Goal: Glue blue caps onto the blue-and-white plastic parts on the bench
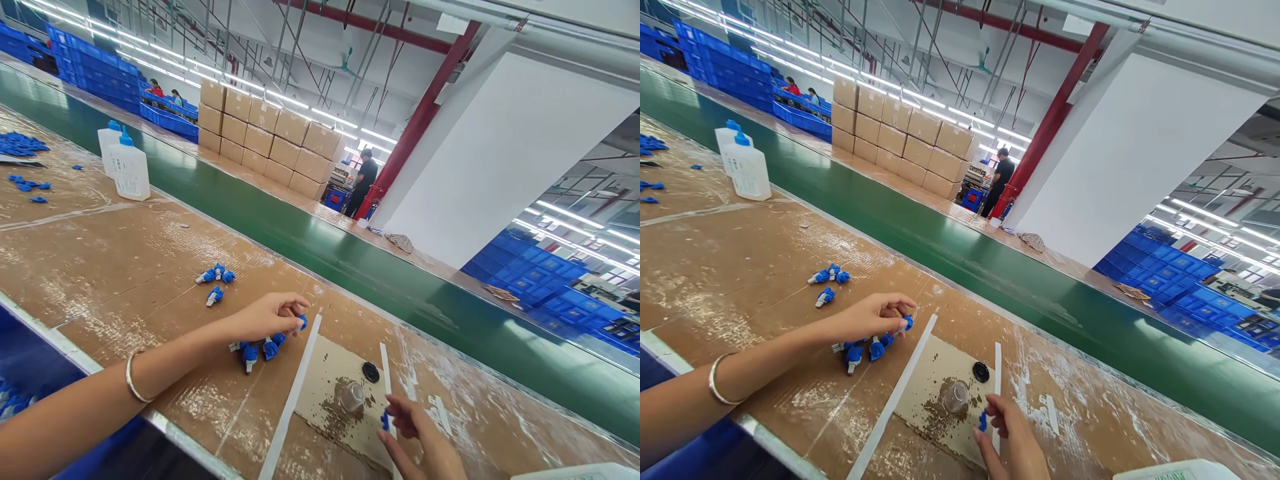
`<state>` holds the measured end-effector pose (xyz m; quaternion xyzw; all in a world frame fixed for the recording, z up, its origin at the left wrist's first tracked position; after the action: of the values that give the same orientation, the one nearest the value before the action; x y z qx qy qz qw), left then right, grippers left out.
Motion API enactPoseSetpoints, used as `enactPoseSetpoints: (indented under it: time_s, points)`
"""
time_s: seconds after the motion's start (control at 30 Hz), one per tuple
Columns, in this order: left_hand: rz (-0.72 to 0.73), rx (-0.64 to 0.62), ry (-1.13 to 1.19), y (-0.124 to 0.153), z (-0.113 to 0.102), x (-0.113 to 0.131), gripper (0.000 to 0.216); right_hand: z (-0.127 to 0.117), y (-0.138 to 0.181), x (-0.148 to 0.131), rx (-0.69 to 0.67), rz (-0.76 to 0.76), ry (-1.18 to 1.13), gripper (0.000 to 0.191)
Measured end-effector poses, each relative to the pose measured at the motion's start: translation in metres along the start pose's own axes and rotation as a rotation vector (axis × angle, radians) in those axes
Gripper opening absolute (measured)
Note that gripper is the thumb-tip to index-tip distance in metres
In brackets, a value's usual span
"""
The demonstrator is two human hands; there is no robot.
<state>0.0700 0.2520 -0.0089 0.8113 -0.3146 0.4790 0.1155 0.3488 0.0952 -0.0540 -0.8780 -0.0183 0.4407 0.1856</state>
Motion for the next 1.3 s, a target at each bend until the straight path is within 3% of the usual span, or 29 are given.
enactPoseSetpoints:
  time_s: [0.1, 0.27, 0.5, 0.7, 0.83, 0.97, 1.17, 1.3]
  points:
    - [-0.005, -0.064, 0.197, 0.002, 0.016, 0.004, 0.033, 0.013, -0.011, -0.016, -0.066, -0.09, 0.034, 0.031]
    - [-0.001, -0.014, 0.315, 0.006, 0.031, 0.009, 0.032, 0.02, -0.029, -0.026, -0.211, -0.171, 0.15, 0.035]
    - [-0.069, -0.096, 0.489, 0.011, 0.05, 0.009, 0.04, 0.028, -0.039, -0.039, -0.329, -0.144, 0.18, 0.035]
    - [-0.082, -0.198, 0.664, 0.017, 0.064, 0.015, 0.047, 0.029, -0.032, -0.044, -0.247, 0.067, -0.265, 0.041]
    - [-0.075, -0.233, 0.739, 0.02, 0.07, 0.017, 0.05, 0.04, -0.023, -0.052, -0.091, 0.226, -0.663, 0.047]
    - [-0.064, -0.214, 0.739, 0.021, 0.071, 0.016, 0.046, 0.052, -0.019, -0.068, 0.022, 0.331, -0.893, 0.049]
    - [-0.045, -0.22, 0.717, 0.023, 0.072, 0.019, 0.044, 0.063, -0.017, -0.075, 0.045, 0.367, -0.932, 0.048]
    - [-0.042, -0.192, 0.686, 0.023, 0.071, 0.019, 0.042, 0.066, -0.016, -0.066, 0.038, 0.251, -0.717, 0.046]
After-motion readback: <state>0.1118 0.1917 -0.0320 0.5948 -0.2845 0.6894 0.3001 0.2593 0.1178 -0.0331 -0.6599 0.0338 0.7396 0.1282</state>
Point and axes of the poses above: each hand's wrist, its own y-axis away from the middle knuckle, its own z-axis out of the palm, x = y × z, the point moved 2 cm from there along -y, towards the middle knuckle, and after that the axes turned 15 degrees about -y, right-handed, at the moved point
